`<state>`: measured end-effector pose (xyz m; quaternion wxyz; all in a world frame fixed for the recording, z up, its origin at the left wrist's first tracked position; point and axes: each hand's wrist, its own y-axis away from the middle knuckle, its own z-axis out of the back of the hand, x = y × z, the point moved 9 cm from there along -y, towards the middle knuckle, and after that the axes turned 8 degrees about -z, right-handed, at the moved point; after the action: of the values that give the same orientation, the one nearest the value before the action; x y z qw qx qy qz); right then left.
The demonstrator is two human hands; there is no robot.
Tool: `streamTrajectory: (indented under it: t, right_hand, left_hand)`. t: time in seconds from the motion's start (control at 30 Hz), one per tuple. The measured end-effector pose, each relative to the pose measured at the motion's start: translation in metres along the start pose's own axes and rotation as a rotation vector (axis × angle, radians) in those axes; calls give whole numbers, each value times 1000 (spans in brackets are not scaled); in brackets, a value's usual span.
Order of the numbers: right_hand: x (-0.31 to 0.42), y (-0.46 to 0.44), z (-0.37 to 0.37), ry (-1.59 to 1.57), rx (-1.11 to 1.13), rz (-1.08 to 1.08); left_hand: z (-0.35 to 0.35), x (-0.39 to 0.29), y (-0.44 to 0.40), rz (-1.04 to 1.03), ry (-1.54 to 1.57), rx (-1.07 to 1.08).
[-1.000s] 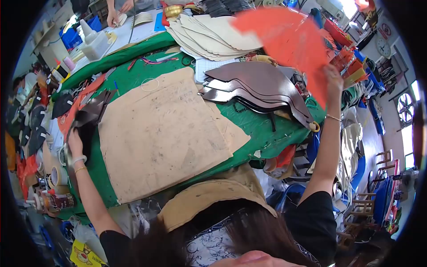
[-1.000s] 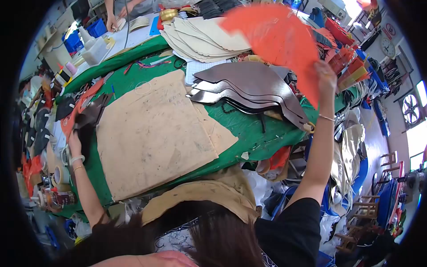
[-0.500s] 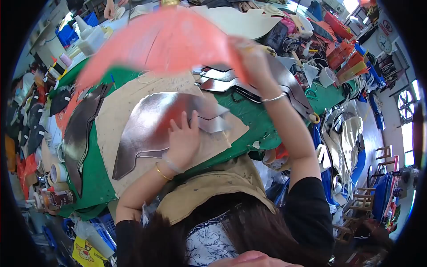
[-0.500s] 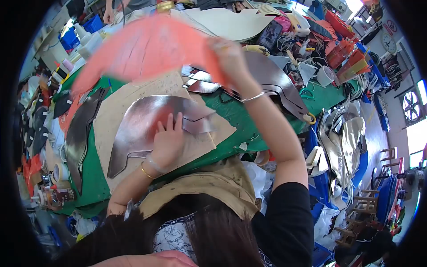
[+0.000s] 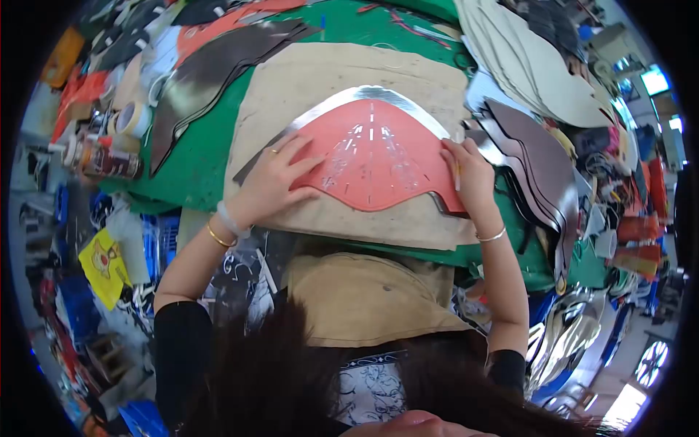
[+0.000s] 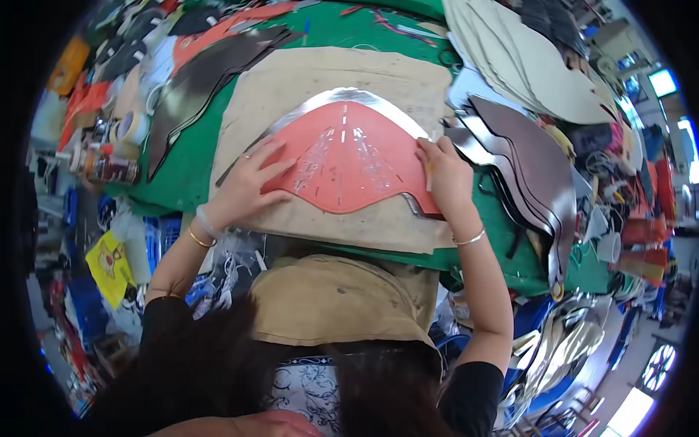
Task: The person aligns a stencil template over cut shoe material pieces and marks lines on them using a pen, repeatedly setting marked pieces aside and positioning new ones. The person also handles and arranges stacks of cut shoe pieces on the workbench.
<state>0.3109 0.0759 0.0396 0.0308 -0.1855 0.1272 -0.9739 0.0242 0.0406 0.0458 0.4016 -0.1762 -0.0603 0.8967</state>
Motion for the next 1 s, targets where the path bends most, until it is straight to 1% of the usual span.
streamTrajectory:
  t: [0.1, 0.2, 0.3, 0.4, 0.6, 1.0]
  right_hand:
    - [3, -7, -5, 38, -1, 17]
    - [6, -15, -6, 39, -9, 6]
    - [4, -22, -8, 53, -30, 26]
    - [3, -23, -8, 79, -60, 51]
    - [1, -23, -8, 121, -72, 52]
    - [0, -29, -10, 143, -57, 71]
  left_hand:
    - [-11, 17, 8, 27, 26, -21]
    - [-8, 28, 6, 47, 4, -18]
    - [-7, 38, 1, 39, 54, -11]
    - [-5, 39, -3, 20, 104, 3]
    - [-1, 36, -7, -33, 155, -48]
    - [-4, 35, -8, -96, 89, -74]
